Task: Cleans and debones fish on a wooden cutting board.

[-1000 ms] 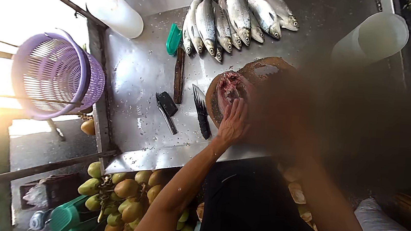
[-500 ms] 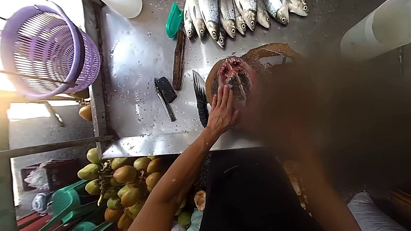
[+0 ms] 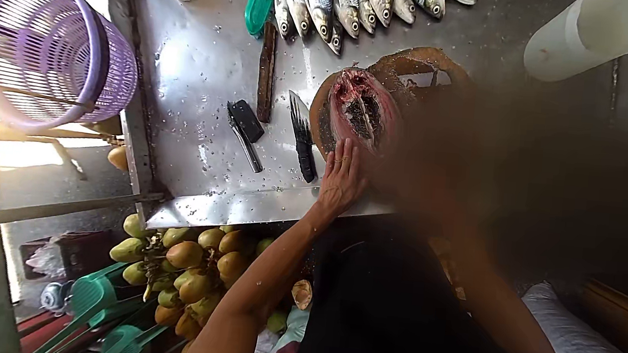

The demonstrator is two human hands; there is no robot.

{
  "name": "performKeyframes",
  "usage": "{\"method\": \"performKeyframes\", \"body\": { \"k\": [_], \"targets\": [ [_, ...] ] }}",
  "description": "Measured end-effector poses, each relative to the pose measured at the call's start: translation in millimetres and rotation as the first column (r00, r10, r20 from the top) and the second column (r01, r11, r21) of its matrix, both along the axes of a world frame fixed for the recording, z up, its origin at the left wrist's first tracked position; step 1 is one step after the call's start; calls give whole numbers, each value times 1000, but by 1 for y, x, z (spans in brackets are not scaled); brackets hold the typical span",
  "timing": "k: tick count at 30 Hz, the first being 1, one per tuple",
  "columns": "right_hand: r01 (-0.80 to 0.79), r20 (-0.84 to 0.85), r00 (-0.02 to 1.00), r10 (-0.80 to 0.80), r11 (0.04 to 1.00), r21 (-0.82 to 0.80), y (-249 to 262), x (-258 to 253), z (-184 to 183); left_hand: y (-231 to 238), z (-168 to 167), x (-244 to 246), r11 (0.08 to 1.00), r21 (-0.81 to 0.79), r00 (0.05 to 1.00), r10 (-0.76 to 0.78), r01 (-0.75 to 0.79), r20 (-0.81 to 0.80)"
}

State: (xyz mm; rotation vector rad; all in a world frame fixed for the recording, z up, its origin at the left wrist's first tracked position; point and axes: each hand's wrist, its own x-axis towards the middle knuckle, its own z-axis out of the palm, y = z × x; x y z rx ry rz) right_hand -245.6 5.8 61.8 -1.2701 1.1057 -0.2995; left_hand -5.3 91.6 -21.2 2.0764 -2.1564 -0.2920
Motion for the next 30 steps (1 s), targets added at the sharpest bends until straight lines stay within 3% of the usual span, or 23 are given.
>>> {"method": "performKeyframes", "body": {
  "k": [7, 14, 18, 22, 23, 25, 27, 30],
  "targets": [
    [-225, 11, 974, 227, 961, 163, 4, 8, -7, 16, 11, -28, 989, 14, 985, -144, 146, -90],
    [-246, 61, 969, 240, 962, 117, 5, 23, -36, -23, 4, -9, 991, 7, 991, -135, 135, -3],
    [-81, 257, 963, 77, 997, 3, 22, 7, -18, -23, -1, -13, 993, -8, 993, -114, 114, -9],
    [154, 162, 981, -110, 943, -293, 29, -8, -16, -18, 0, -23, 991, 12, 991, -135, 135, -7],
    [224, 141, 972, -191, 934, -279, 29, -8, -23, -13, 2, -27, 985, 26, 985, -170, 171, -17],
    [368, 128, 925, -357, 927, -70, 27, -8, -35, 0, 7, -34, 968, 54, 966, -240, 246, -94],
    [285, 135, 950, -281, 959, -9, 19, -1, -24, -1, 15, -23, 973, 11, 964, -227, 231, -141],
    [41, 197, 979, -46, 999, 30, 14, 18, -12, -27, 20, 25, 996, -83, 984, 26, -41, -179]
  ]
}}
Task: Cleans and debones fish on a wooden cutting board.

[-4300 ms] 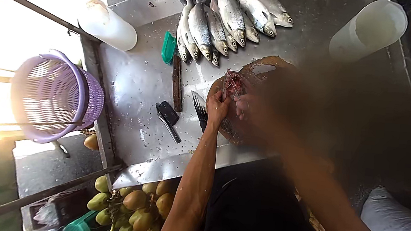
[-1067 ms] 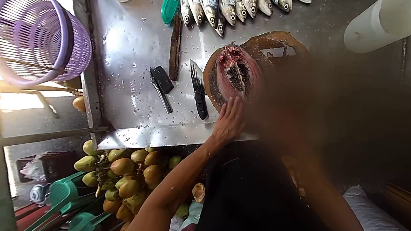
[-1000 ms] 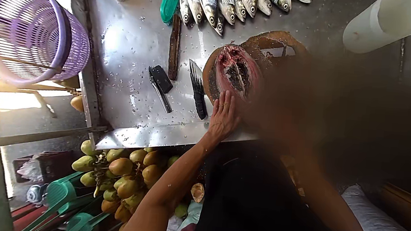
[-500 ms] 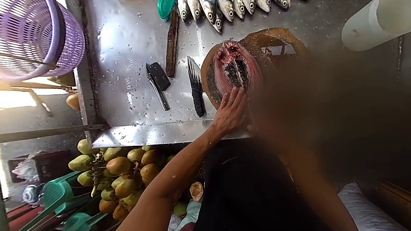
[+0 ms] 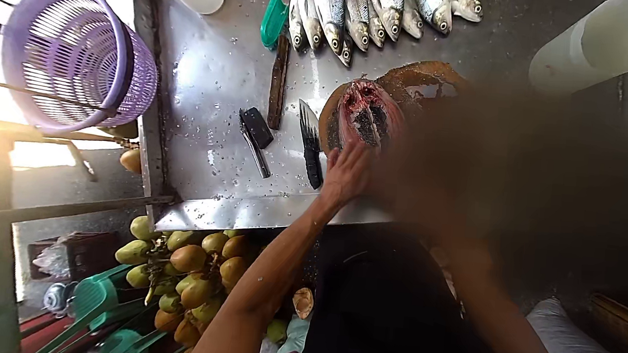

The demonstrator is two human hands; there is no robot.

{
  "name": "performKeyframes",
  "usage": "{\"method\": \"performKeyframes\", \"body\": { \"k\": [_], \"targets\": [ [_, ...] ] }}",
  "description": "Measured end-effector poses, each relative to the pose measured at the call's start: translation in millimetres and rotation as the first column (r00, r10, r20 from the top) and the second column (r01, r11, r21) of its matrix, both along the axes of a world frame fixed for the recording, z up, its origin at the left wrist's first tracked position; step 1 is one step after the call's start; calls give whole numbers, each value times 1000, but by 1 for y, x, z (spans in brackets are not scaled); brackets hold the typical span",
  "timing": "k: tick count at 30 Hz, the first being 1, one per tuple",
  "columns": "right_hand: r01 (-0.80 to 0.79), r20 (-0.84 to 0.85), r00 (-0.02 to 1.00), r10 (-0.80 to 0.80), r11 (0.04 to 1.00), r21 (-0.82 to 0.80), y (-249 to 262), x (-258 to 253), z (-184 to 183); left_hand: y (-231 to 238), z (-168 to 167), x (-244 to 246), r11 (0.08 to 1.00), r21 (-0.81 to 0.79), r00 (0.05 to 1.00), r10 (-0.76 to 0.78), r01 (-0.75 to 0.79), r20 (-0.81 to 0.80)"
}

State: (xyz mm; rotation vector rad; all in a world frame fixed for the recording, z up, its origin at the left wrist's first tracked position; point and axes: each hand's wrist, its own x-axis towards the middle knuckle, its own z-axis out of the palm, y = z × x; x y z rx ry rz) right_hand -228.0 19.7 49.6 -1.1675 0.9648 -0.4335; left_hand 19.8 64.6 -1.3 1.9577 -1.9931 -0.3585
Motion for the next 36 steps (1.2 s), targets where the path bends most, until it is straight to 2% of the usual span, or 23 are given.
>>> {"method": "performKeyframes", "body": {
  "k": [2, 3, 5, 9, 12, 15, 18, 23, 25, 27, 33, 36],
  "targets": [
    [-67, 12, 998, 67, 997, 47, -11, 22, -1, -37, 10, 39, 970, 24, 969, 241, -240, -57],
    [-83, 4, 997, 83, 994, 66, -16, 36, -2, -56, 16, 55, 941, 95, 939, 332, -324, -84],
    [-86, -2, 996, 86, 993, 85, -27, 65, -4, -86, 20, 77, 898, 209, 905, 414, -388, -100],
    [-85, -21, 996, 87, 991, 103, -47, 107, 0, -112, 8, 88, 913, 237, 933, 356, -333, -58],
    [-36, 11, 999, 35, 991, 132, -55, 122, -3, -104, 1, 88, 941, 150, 946, 316, -304, -66],
    [-1, 40, 999, -2, 997, 81, -46, 120, -18, -84, -10, 83, 938, 17, 938, 346, -347, 28],
    [-4, 38, 999, -1, 993, 114, -44, 113, -11, -66, -24, 76, 927, 49, 928, 369, -372, 53],
    [-21, 28, 999, 17, 991, 134, -47, 111, -8, -44, -27, 62, 964, 47, 959, 256, -263, 124],
    [-24, 29, 999, 20, 992, 124, -49, 111, -9, -41, -21, 61, 990, 24, 974, 134, -141, 183],
    [-16, 59, 998, 11, 995, 95, -47, 109, -21, -36, -19, 61, 998, 64, 975, 3, -18, 221],
    [-35, 111, 993, 27, 997, 65, -47, 104, -36, -10, -17, 47, 988, 134, 980, -96, 72, 177],
    [-92, 26, 996, 90, 990, 105, -57, 113, -15, 5, -7, 48, 983, 91, 980, -169, 160, 103]
  ]
}}
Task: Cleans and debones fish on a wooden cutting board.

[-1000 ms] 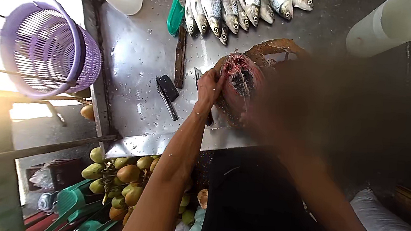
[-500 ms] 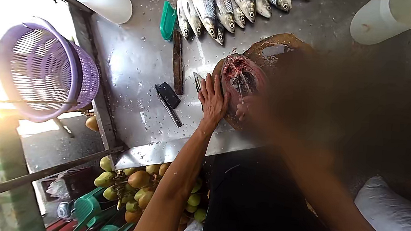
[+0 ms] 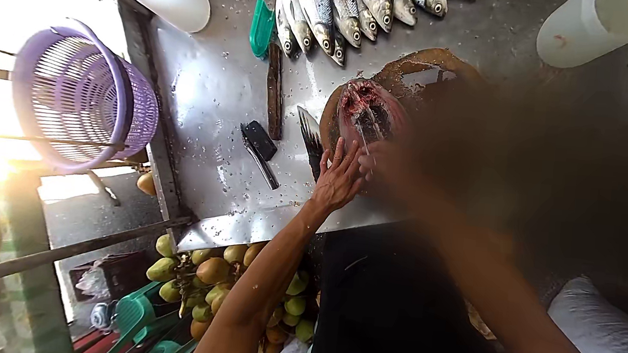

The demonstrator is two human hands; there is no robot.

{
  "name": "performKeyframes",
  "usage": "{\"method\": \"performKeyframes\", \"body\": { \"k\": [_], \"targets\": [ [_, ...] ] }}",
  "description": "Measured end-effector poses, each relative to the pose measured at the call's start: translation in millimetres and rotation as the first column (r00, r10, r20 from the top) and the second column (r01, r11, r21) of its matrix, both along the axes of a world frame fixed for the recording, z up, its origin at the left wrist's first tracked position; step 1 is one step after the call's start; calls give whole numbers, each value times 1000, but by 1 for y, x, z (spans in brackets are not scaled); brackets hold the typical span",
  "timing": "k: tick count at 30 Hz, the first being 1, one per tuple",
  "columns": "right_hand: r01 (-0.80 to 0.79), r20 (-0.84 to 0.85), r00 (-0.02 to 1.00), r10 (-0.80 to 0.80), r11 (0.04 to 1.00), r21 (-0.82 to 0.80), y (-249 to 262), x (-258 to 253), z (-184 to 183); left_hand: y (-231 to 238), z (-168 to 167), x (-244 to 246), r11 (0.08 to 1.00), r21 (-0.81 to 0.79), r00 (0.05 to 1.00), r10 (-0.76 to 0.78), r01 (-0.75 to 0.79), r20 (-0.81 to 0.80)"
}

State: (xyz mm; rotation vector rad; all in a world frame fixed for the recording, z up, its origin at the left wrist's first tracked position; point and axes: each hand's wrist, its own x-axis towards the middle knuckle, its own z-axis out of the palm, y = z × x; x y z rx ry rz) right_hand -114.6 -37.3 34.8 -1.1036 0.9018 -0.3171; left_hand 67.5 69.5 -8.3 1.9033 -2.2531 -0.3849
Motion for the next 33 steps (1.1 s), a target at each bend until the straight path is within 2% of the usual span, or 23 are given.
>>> {"method": "performKeyframes", "body": {
  "k": [1, 3, 5, 7, 10, 13, 21, 25, 33],
  "targets": [
    [-23, -21, 1000, 23, 1000, 11, -4, 4, 5, -1, 1, 5, 998, -64, 998, 19, -24, -67],
    [-28, -11, 1000, 28, 999, 16, -7, 12, 5, -16, 8, 18, 971, -139, 967, 167, -196, -193],
    [-2, -13, 1000, 3, 1000, 18, -8, 24, 1, -51, 20, 36, 917, -72, 898, 366, -393, -246],
    [20, -40, 999, -18, 999, 49, -10, 36, 1, -94, 25, 51, 878, 61, 837, 473, -475, -275],
    [37, -98, 995, -28, 995, 90, -11, 51, 4, -138, 27, 60, 866, 252, 840, 488, -433, -235],
    [64, -171, 984, -50, 995, 75, -9, 59, 8, -153, 32, 61, 844, 352, 865, 479, -405, -153],
    [95, -178, 980, -86, 994, 43, -7, 64, 0, -156, 31, 66, 854, 377, 882, 442, -358, -165],
    [109, -250, 963, -100, 994, 22, -18, 72, 4, -157, 32, 65, 854, 376, 890, 435, -361, -134],
    [106, -337, 940, -51, 984, 146, -16, 42, 12, -155, 32, 60, 866, 355, 904, 412, -352, -111]
  ]
}}
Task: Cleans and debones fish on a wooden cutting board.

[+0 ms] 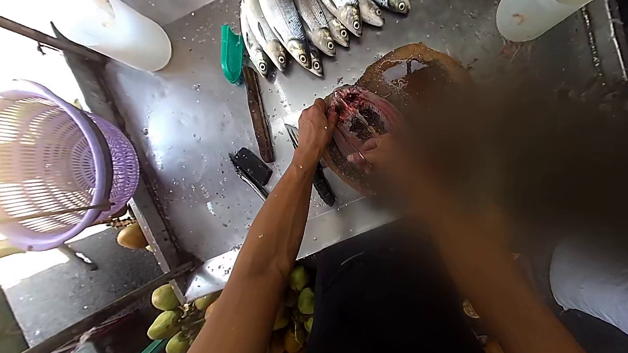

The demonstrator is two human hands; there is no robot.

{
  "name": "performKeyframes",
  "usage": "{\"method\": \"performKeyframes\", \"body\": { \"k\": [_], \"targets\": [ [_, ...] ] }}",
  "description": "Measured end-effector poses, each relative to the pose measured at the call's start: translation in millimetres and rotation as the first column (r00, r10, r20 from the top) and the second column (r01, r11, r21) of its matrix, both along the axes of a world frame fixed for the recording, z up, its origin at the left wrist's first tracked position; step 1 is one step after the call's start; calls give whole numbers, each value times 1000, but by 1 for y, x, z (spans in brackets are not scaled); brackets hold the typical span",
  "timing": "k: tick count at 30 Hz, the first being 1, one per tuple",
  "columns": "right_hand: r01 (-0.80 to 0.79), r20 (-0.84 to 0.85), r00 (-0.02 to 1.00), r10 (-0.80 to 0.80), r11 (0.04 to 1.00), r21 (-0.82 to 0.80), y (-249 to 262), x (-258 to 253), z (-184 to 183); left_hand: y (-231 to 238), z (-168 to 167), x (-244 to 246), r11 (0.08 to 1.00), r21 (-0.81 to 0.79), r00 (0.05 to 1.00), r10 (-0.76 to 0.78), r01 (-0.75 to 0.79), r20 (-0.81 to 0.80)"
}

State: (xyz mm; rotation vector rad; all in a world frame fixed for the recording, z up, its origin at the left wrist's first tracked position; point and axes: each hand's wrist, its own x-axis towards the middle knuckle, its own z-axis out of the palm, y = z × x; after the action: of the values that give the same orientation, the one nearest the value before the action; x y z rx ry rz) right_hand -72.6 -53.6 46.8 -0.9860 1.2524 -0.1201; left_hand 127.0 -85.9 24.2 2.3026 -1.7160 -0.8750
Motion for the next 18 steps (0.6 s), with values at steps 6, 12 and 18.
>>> {"method": "performKeyframes", "body": {
  "k": [6, 12, 18],
  "targets": [
    [-100, -65, 993, 101, 995, 27, 15, -32, 16, 2, -2, -1, 1000, -25, 1000, 10, -10, -7],
    [-128, -145, 979, 145, 984, 120, 37, -79, 15, 2, -5, -3, 999, -38, 999, 34, -34, 9],
    [-249, -88, 962, 259, 962, 111, 31, -78, 33, 17, 12, -29, 992, -45, 992, 114, -116, -46]
  ]
}}
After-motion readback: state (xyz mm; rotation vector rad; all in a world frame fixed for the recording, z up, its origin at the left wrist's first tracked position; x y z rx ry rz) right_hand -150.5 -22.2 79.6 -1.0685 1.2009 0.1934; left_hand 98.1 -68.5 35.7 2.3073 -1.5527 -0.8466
